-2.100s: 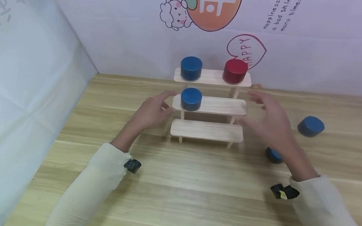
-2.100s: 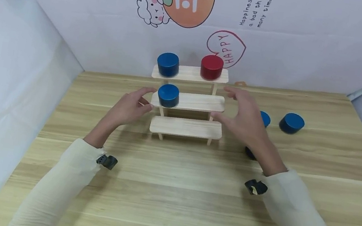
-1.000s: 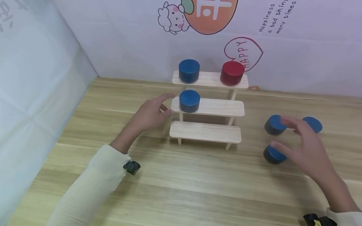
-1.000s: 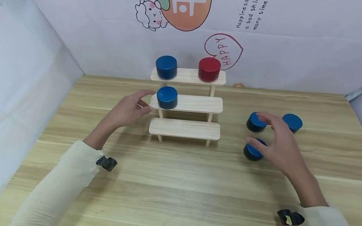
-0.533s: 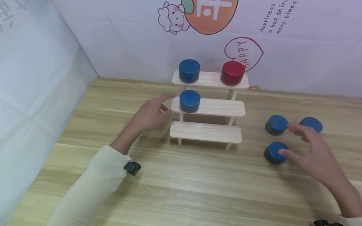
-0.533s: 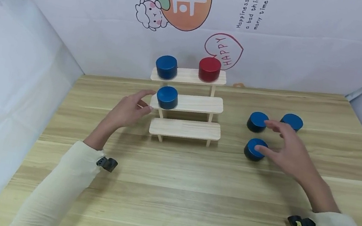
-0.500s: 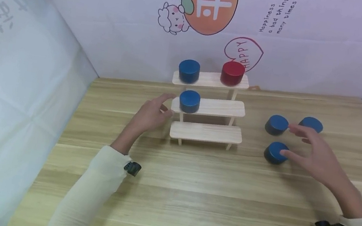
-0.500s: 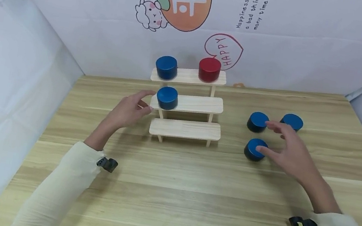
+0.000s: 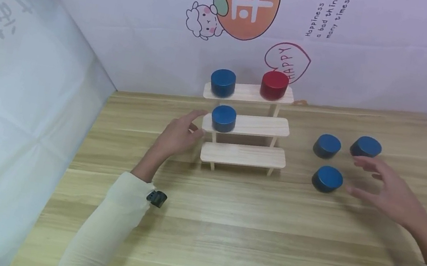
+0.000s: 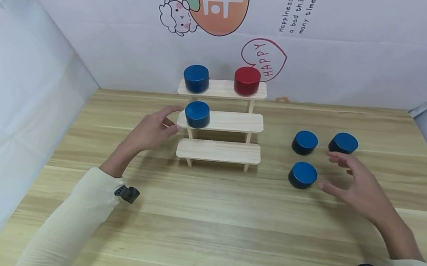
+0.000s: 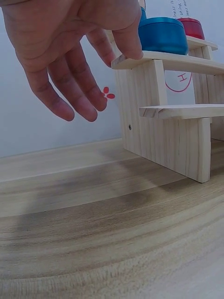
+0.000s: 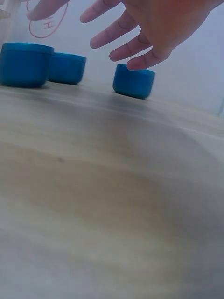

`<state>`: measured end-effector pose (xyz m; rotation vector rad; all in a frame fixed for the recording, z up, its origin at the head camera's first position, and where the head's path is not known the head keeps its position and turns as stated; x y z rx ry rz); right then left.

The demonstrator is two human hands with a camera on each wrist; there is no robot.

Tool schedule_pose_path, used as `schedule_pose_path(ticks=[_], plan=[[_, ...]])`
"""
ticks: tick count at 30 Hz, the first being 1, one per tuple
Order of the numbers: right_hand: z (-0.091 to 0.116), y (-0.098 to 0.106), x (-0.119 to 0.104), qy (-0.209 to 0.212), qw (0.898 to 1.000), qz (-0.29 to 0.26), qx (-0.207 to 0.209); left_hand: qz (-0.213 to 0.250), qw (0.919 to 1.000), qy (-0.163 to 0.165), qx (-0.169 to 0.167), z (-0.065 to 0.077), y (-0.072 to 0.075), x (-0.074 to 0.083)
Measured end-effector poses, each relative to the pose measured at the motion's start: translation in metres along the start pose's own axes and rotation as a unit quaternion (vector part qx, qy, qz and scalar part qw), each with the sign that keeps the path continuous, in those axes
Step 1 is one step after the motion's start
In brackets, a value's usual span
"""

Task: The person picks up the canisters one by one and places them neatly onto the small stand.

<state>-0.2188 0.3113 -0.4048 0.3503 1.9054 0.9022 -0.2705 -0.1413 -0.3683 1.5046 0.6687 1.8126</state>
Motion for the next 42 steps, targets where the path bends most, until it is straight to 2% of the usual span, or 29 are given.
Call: schedule_pose_path(ticks=[9, 17, 39, 42], plan=[[0.012, -0.004, 0.013, -0.014, 1.0, 0.001, -0.024, 0.009, 0.9999, 0.0, -0.008, 0.002, 0.0, -0.002], [0.012, -0.007, 0.019, -0.01, 1.0, 0.006, -0.027, 0.01, 0.9999, -0.002, -0.002, 0.001, -0.001, -0.001], [-0.015, -0.027, 0.002, -0.006, 0.998, -0.006, -0.064, 0.011, 0.9999, 0.006, -0.001, -0.001, -0.002, -0.001], [-0.018, -0.03, 0.001, 0.006, 0.998, -0.003, -0.068, 0.011, 0.9999, 0.003, -0.001, -0.001, -0.002, -0.001]])
Point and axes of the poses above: each hand's wrist, its own z-axis away from the middle knuckle, its own y-axis out of the back of the hand, x = y × z, the point moved 8 cm from there along -z, towards the middle knuckle, and after that the axes turned 13 degrees about y, right-handed, at the moved point
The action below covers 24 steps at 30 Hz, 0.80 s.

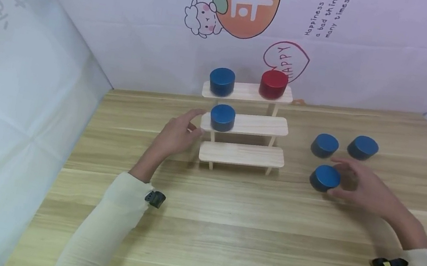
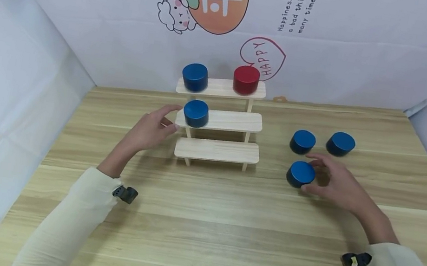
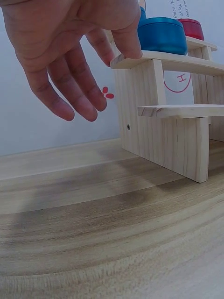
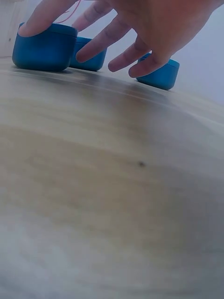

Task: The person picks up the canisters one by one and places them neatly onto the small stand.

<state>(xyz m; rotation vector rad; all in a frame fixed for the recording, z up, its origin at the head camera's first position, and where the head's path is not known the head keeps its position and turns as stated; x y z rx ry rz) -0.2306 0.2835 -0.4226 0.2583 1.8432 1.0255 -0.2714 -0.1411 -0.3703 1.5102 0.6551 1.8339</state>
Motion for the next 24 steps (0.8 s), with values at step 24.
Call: schedule_pose_path(ticks=[24], plan=[[-0.0014, -0.0064, 0.0022, 0.017, 1.0, 0.02, -0.013, -0.005, 1.0, -0.002, 0.004, 0.0001, 0.0005, 0.0002]])
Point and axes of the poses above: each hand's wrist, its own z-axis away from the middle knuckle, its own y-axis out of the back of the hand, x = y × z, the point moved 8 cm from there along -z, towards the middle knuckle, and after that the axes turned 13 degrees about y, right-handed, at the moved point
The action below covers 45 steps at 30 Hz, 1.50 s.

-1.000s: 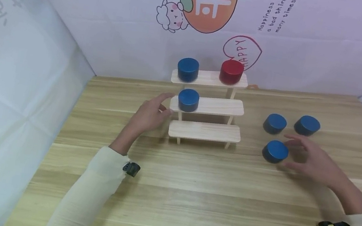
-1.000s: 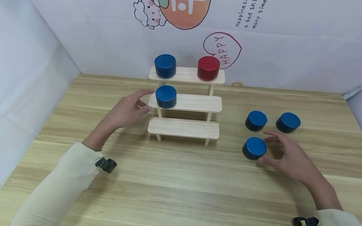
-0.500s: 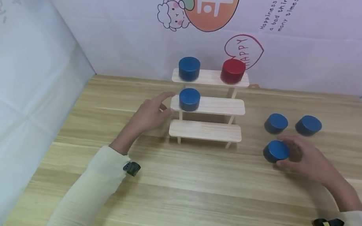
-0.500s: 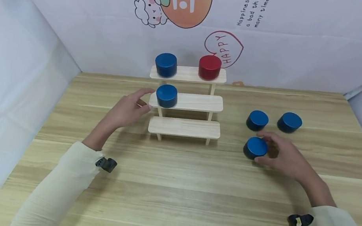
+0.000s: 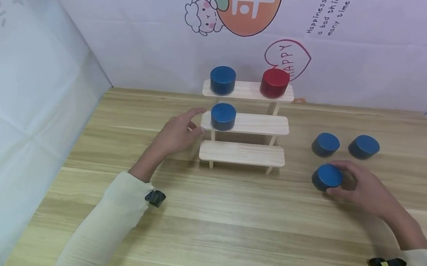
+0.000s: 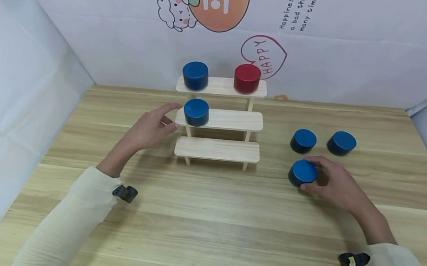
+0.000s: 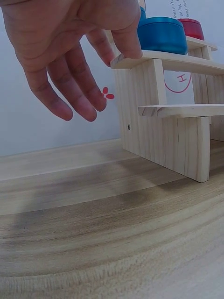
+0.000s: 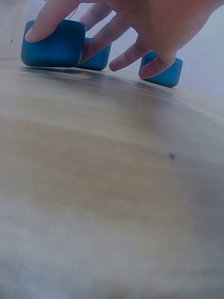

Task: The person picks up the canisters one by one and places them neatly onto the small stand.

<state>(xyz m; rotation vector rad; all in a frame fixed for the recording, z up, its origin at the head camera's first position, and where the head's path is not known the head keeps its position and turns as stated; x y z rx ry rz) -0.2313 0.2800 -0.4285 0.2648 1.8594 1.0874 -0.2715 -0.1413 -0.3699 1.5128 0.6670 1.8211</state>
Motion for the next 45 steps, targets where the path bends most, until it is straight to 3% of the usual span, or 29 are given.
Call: schedule_pose_path(ticks=[9, 31, 45], plan=[[0.002, 0.002, 0.0, -0.023, 1.0, -0.006, 0.01, -0.002, 1.0, -0.003, 0.006, 0.0, 0.001, 0.001], [0.002, 0.011, -0.015, -0.024, 0.997, -0.018, 0.075, -0.003, 1.0, 0.004, 0.004, 0.0, 0.0, -0.001], [-0.006, 0.017, -0.035, -0.034, 0.995, -0.039, 0.09, -0.002, 1.0, 0.0, 0.003, 0.0, 0.0, 0.001]])
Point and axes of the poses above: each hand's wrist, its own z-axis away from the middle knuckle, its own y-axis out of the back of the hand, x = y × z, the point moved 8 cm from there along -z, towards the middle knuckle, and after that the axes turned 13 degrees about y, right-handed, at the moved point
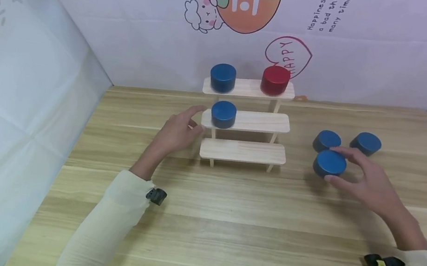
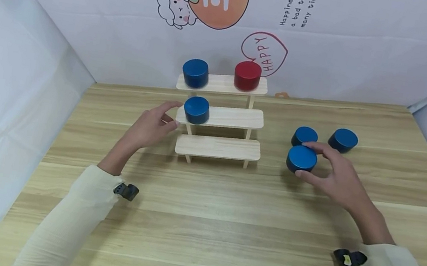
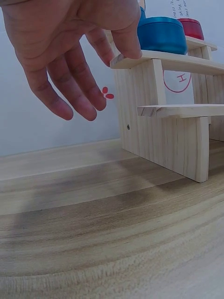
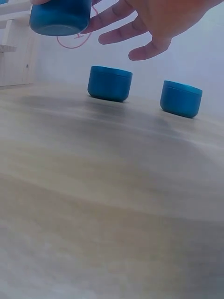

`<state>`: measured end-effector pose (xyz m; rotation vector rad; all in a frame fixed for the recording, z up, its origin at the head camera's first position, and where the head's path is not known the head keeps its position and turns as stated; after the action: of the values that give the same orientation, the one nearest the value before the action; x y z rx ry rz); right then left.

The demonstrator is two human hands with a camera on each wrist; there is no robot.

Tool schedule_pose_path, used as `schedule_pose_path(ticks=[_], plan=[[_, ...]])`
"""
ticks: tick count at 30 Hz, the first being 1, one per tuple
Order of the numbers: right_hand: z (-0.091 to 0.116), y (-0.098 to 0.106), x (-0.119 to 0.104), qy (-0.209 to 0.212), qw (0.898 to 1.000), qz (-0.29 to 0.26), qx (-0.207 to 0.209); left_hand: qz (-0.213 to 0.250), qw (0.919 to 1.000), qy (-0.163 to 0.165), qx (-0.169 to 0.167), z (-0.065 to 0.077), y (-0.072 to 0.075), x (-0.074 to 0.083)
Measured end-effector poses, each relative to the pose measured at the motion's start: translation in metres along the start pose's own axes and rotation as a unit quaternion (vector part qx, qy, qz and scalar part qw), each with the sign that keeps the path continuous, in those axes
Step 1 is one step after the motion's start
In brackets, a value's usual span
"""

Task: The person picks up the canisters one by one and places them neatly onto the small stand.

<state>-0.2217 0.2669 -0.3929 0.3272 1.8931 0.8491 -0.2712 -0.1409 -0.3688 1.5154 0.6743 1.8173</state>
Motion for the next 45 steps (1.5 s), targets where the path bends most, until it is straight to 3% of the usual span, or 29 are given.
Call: schedule_pose_path(ticks=[24, 45], plan=[[-0.007, -0.001, -0.007, 0.002, 1.0, 0.001, 0.02, 0.001, 1.0, -0.003, 0.001, -0.003, -0.001, 0.0], [-0.028, -0.01, -0.022, -0.001, 1.0, 0.014, 0.026, 0.008, 1.0, -0.004, 0.0, -0.002, -0.001, -0.002]])
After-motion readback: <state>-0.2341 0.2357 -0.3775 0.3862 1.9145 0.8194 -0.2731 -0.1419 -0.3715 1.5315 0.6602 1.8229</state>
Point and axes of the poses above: each hand's wrist, its own z-axis away from the middle knuckle, its own y-axis out of the back of the hand, x = y × z, the point moved 8 cm from there along -z, towards the middle knuckle, and after that the axes turned 13 degrees about y, right-handed, at the moved point
